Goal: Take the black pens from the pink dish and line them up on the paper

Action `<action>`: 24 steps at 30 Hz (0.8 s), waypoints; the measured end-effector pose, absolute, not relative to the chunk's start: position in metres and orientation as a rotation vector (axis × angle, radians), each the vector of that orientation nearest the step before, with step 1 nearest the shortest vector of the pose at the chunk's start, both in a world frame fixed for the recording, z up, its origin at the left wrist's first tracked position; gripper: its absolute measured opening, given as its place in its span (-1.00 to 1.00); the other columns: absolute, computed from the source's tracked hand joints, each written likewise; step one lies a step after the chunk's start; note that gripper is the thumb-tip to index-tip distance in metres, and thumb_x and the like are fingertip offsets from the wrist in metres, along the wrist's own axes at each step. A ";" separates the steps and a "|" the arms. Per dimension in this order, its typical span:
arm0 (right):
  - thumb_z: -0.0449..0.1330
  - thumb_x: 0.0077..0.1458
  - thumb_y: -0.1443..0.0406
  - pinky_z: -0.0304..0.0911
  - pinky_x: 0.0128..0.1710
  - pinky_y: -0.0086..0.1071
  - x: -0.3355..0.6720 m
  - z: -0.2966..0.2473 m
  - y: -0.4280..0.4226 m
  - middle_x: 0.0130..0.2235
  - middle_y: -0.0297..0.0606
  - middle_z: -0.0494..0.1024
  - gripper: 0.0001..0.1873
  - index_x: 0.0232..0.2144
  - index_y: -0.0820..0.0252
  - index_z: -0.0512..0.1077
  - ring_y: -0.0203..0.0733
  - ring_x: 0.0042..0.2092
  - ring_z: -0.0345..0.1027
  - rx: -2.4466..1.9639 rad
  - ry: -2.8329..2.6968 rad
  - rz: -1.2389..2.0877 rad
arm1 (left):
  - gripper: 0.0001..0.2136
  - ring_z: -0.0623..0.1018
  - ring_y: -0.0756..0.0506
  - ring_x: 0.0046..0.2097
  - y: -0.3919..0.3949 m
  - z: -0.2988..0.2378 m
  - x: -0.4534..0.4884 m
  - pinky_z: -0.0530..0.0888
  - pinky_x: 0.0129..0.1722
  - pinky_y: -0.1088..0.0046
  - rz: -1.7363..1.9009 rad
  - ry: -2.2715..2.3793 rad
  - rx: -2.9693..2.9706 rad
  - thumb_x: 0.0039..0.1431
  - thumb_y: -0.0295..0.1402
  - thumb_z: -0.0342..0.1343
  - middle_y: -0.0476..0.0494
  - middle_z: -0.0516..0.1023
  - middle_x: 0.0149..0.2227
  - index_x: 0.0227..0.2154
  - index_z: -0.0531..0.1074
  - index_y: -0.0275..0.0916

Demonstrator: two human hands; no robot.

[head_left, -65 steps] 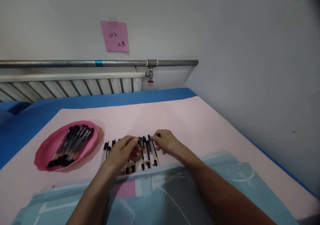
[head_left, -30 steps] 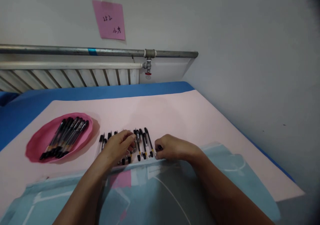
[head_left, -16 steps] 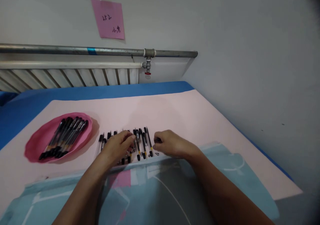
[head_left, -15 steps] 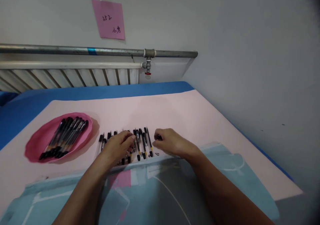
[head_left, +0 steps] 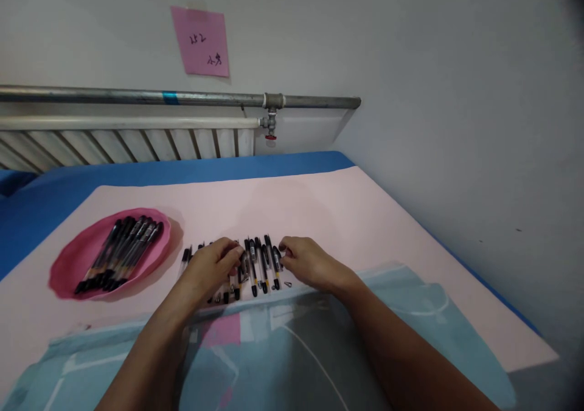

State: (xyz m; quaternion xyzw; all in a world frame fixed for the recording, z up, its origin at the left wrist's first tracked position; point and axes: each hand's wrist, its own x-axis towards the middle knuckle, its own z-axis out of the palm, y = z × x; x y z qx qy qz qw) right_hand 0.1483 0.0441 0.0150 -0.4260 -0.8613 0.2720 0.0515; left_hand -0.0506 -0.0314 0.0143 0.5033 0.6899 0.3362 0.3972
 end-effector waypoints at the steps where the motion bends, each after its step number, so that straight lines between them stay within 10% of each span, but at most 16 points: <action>1: 0.02 -0.03 0.42 0.00 -0.45 -0.49 0.147 0.018 0.044 -0.40 -0.23 0.46 -0.87 -0.43 0.26 0.37 -0.28 -0.38 0.25 -1.284 -2.624 0.848 | -0.75 0.43 -0.03 -0.52 -0.032 0.016 -0.054 0.31 -0.55 0.51 0.880 1.756 1.269 0.02 -0.15 -0.04 -0.01 0.44 -0.56 -0.43 0.40 -0.21; 13: -0.07 0.04 0.37 0.15 -0.31 -0.39 0.148 0.009 0.058 -0.30 -0.10 0.52 -0.72 -0.29 0.27 0.42 -0.15 -0.29 0.36 -1.362 -2.592 0.748 | -0.67 0.45 -0.33 -0.11 -0.046 0.033 -0.156 0.32 -0.20 0.21 0.687 2.834 1.166 0.10 -0.29 -0.15 -0.46 0.49 -0.18 -0.22 0.42 -0.36; 24: -0.06 0.02 0.37 0.06 -0.40 -0.39 0.151 0.008 0.057 -0.39 -0.16 0.47 -0.82 -0.47 0.23 0.35 -0.20 -0.39 0.28 -1.212 -2.654 0.680 | -0.73 0.44 -0.40 -0.14 -0.037 0.015 -0.167 0.30 -0.24 0.08 0.377 2.976 1.003 -0.02 -0.34 -0.01 -0.42 0.48 -0.17 -0.25 0.44 -0.31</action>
